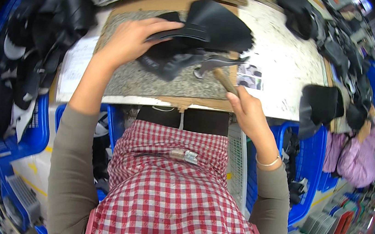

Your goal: The person repeatedly picks black shoe uppers from a blue basket, places them on a work surface, and uses a hammer-like tool to tap or trim edges. They then switch to using a pen-like tool to mark or trim white shoe parts, placing finished pieces into a white basket. The process is repetitive and focused on individual items.

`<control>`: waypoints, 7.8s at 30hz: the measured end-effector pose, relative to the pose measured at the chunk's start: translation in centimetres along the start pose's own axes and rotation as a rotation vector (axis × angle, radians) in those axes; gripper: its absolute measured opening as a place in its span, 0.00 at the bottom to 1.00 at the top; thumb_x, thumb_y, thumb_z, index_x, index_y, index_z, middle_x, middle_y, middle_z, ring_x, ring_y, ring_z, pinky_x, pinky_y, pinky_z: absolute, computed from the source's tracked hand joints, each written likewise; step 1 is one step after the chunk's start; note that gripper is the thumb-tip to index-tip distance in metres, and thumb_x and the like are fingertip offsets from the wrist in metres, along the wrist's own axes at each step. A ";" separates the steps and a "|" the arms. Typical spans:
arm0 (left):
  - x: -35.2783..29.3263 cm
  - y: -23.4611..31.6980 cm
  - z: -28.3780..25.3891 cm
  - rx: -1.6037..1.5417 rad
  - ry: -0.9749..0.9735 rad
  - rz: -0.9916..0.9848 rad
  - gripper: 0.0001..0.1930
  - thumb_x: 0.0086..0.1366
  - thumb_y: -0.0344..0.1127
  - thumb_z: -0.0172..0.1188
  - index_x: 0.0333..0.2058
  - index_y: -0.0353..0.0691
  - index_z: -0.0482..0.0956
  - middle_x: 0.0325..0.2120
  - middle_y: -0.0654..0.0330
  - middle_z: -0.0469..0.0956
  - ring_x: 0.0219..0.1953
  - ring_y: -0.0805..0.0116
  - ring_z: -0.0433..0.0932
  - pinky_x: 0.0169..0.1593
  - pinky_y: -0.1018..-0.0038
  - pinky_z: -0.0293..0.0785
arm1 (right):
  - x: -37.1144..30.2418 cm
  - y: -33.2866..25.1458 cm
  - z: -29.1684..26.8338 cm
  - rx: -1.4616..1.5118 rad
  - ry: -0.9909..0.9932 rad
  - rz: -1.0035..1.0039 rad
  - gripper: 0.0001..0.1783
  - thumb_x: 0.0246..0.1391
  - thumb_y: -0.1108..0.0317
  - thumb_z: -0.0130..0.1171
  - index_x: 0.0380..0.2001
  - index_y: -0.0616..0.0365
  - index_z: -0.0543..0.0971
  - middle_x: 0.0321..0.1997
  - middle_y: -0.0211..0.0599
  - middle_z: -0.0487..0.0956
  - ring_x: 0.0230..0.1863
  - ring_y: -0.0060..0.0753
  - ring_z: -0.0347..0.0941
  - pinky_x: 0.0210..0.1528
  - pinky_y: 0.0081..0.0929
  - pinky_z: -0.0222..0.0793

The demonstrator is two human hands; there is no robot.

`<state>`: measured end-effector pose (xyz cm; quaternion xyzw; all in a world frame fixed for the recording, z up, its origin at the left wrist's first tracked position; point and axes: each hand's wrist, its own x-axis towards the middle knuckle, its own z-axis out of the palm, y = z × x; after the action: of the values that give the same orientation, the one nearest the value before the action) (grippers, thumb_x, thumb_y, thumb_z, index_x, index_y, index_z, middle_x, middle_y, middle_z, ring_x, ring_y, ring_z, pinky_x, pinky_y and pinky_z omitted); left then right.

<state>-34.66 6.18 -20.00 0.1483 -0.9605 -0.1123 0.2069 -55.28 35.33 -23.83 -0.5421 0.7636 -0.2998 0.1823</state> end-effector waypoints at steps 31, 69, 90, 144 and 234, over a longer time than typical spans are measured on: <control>3.4 -0.7 2.0 0.099 -0.149 0.006 0.18 0.72 0.56 0.53 0.57 0.74 0.81 0.37 0.58 0.87 0.41 0.55 0.86 0.45 0.59 0.81 | 5.5 -5.4 3.1 -0.396 -0.122 -0.267 0.17 0.67 0.59 0.60 0.40 0.65 0.73 0.18 0.51 0.78 0.22 0.58 0.79 0.22 0.46 0.74; -6.5 1.2 9.3 -0.804 0.267 -0.792 0.23 0.68 0.25 0.61 0.60 0.30 0.68 0.48 0.50 0.79 0.43 0.65 0.81 0.38 0.73 0.86 | 0.9 0.8 4.5 -0.010 0.109 -0.024 0.19 0.68 0.55 0.55 0.40 0.64 0.75 0.26 0.55 0.83 0.32 0.61 0.83 0.35 0.52 0.77; -0.6 1.7 -0.1 0.007 -0.056 0.106 0.33 0.56 0.31 0.72 0.63 0.44 0.74 0.56 0.52 0.74 0.60 0.48 0.72 0.64 0.62 0.69 | -0.8 -1.8 2.2 -0.183 -0.061 0.003 0.17 0.69 0.57 0.56 0.38 0.63 0.72 0.21 0.55 0.78 0.25 0.63 0.79 0.27 0.54 0.73; -9.7 2.5 2.1 -0.496 0.051 -0.565 0.35 0.74 0.39 0.59 0.75 0.52 0.56 0.67 0.44 0.68 0.69 0.43 0.67 0.69 0.58 0.65 | 3.2 -2.9 4.3 -0.249 -0.129 -0.121 0.22 0.71 0.58 0.56 0.48 0.73 0.74 0.24 0.62 0.78 0.30 0.69 0.79 0.30 0.50 0.71; 1.1 -1.9 -0.3 -0.265 -0.225 -0.195 0.21 0.73 0.48 0.55 0.58 0.44 0.80 0.52 0.45 0.82 0.55 0.44 0.80 0.59 0.59 0.74 | 4.5 -6.6 4.9 -0.420 -0.085 -0.292 0.20 0.70 0.54 0.56 0.40 0.66 0.75 0.15 0.45 0.77 0.18 0.51 0.78 0.20 0.43 0.73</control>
<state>-35.04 3.97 -19.82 0.1986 -0.9354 -0.2733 0.1040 -49.11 28.34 -22.96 -0.6845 0.7145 -0.1349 0.0526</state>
